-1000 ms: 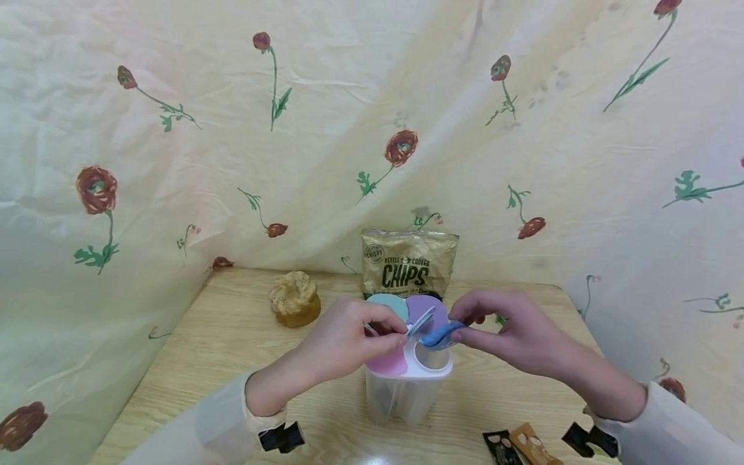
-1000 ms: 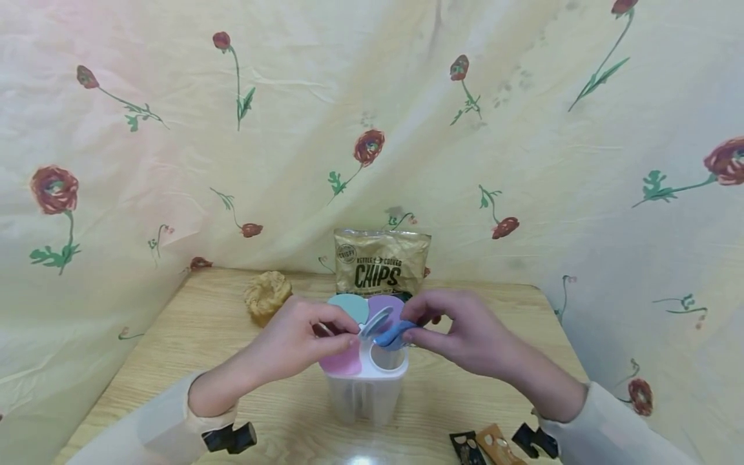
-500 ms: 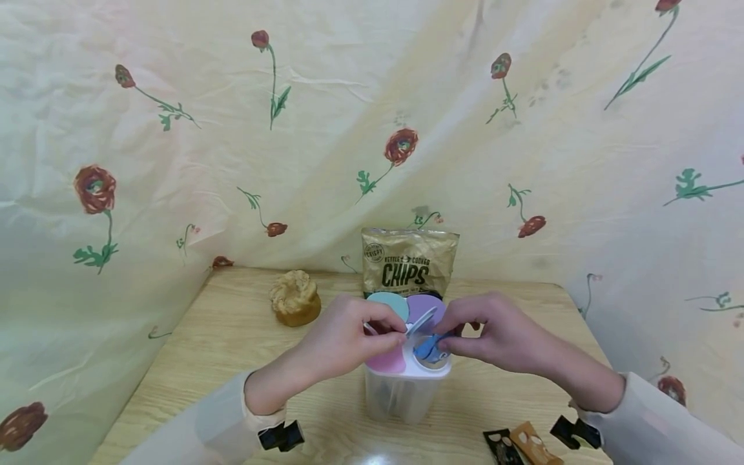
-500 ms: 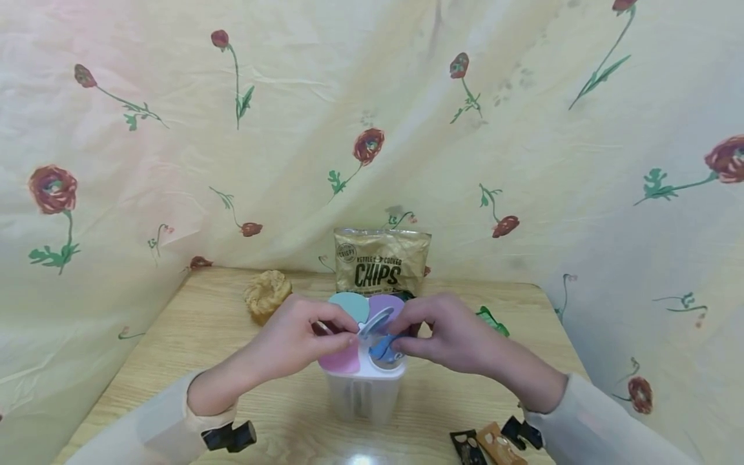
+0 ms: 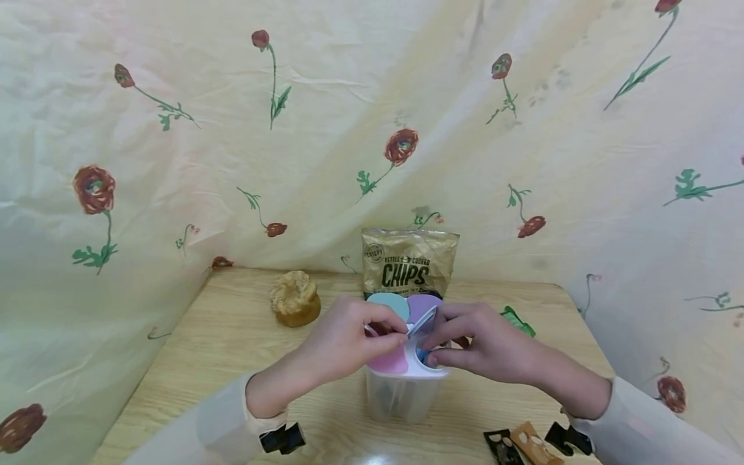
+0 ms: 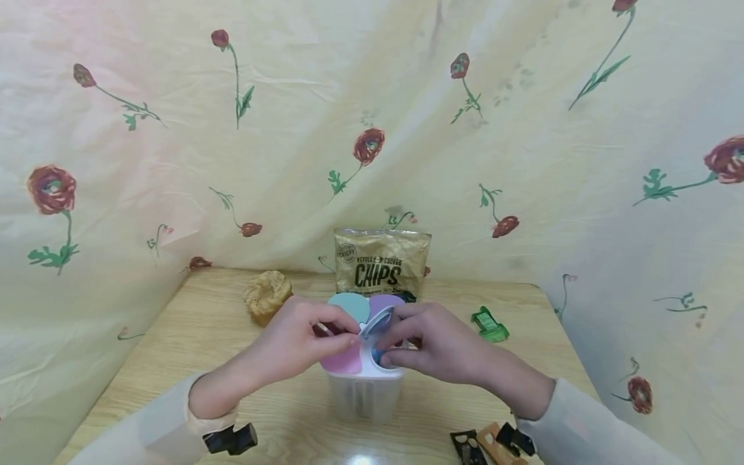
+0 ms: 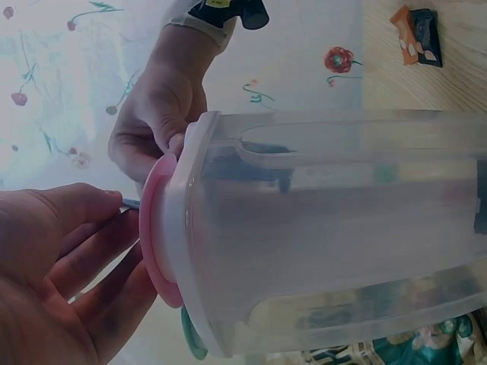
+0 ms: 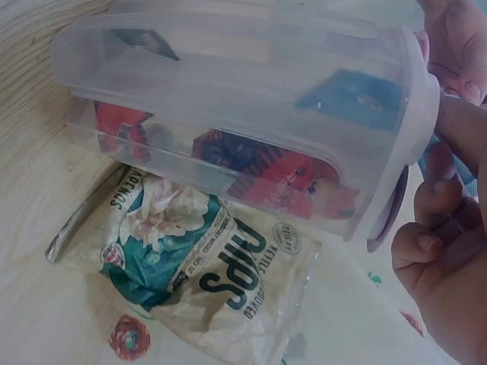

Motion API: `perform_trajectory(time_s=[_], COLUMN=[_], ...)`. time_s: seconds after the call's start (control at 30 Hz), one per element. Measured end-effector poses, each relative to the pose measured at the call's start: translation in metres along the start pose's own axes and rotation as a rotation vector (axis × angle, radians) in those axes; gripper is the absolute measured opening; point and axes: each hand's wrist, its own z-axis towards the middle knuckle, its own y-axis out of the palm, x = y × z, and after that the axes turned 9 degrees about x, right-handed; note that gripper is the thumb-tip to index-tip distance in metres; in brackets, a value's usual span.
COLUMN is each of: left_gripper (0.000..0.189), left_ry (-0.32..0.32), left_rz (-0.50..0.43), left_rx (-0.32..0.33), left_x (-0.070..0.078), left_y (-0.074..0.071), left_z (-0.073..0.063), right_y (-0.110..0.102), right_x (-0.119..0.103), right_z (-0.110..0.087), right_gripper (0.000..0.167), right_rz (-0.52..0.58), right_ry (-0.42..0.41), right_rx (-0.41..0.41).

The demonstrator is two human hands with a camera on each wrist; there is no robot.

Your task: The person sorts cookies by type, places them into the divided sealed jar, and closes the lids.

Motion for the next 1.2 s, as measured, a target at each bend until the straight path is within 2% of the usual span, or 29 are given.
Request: perform_trajectory(time_s=[0.2,0.47,0.57,0.83,0.97,1.2], left_gripper=[0.005,0.005,0.005,0.004,0.004,0.005], left_ry=[-0.007,-0.019,-0.021,-0.006,-0.007,-0.015], left_rz=[-0.005,-0.001,0.002,0.012,0.018,0.023], left_rx=[0.005,0.012,0.017,0.019,0.019,0.018], left_x=[0.000,0.002,0.002,0.001,0.001,0.000], left_y=[0.000,0.000,0.000,0.000,0.001,0.002], left_z=[0.000,0.001,0.001,0.000,0.000,0.000], right_y=[-0.003,-0.019,-0.026,-0.031,-0.026,-0.014], right_x=[0.001,0.002,0.010,0.031,0.041,0.061], right_z=[-0.003,-0.018,-0.031,-0.077,-0.103,-0.143], right_gripper=[0.017,0.024,0.026,0.026,0.025,0.025], right_rz=[-0.036,-0.066,-0.085,-0.094,-0.063,0.050], right_ry=[0.000,0.030,0.053,0.225,0.269,0.368], right_rx=[-0.035,0.046,0.068,0.046,0.036,-0.034])
